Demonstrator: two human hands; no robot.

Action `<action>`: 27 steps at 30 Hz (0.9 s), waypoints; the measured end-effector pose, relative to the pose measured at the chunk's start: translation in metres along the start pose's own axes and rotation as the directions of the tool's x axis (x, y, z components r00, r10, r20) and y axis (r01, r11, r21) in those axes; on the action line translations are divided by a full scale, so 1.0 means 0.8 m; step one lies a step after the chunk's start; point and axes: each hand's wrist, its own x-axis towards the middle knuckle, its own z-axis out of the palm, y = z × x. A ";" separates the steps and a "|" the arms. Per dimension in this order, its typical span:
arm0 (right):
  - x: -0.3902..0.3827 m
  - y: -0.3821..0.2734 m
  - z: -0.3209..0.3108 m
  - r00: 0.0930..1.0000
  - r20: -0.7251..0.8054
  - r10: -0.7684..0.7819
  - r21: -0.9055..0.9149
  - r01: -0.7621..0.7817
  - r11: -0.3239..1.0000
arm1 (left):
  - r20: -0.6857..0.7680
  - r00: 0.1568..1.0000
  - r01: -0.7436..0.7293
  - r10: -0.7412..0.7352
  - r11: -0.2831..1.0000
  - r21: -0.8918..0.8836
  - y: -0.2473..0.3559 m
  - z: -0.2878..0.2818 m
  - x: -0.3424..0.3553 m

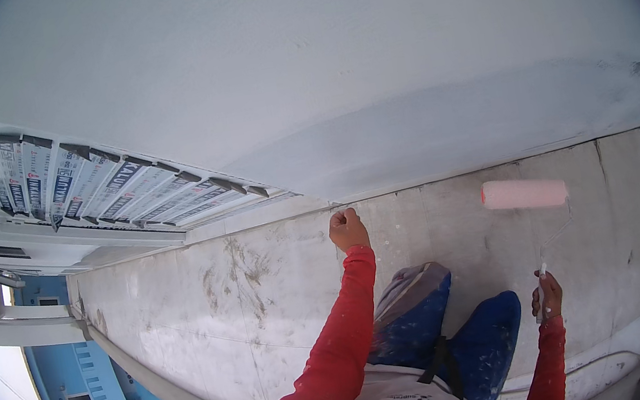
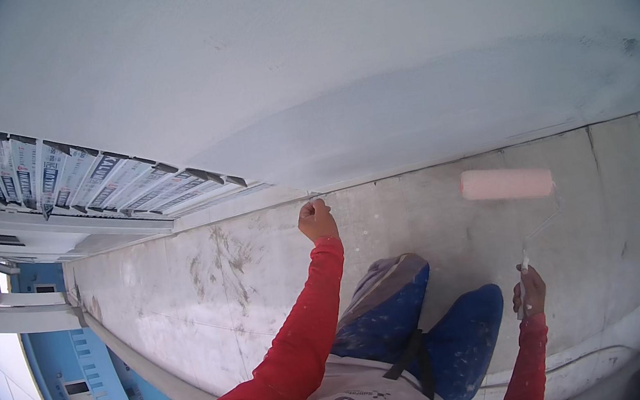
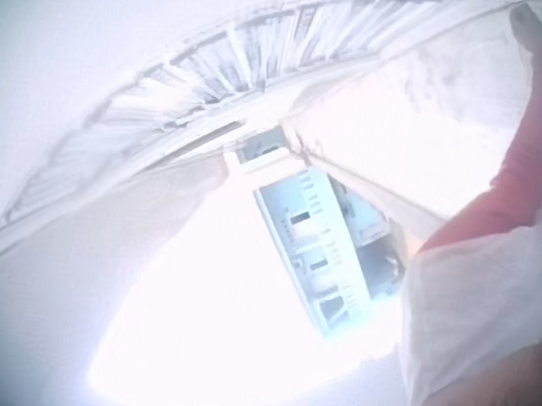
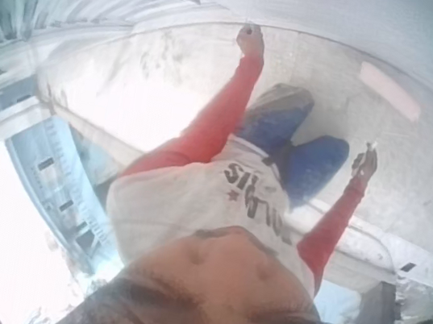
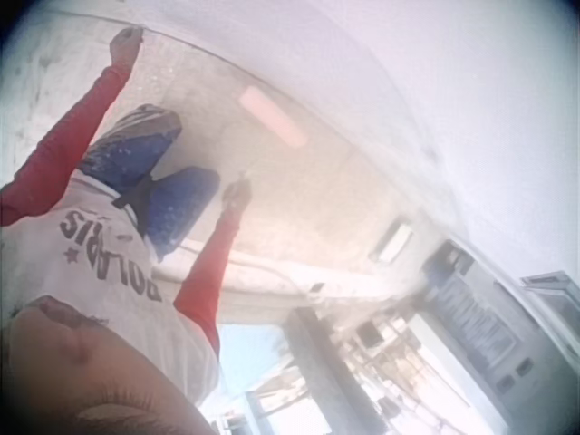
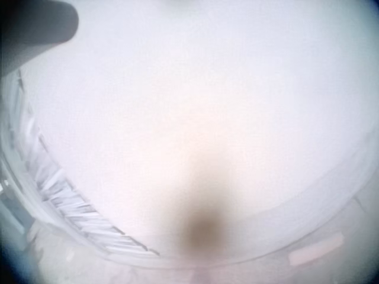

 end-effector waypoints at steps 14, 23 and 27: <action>0.097 -0.092 -0.026 0.996 0.041 0.080 -0.237 -0.068 0.969 | 0.637 0.604 -0.618 -0.479 0.222 0.754 -0.176 -0.203 -0.061; 0.113 -0.105 -0.017 0.979 0.181 0.089 -0.091 -0.073 0.993 | 0.696 0.362 -0.832 -0.620 0.122 0.542 -0.072 -0.164 -0.050; 0.060 -0.146 -0.032 0.986 0.167 0.011 -0.039 -0.004 0.999 | 0.530 0.382 -0.687 -0.757 0.151 0.711 0.024 -0.116 -0.125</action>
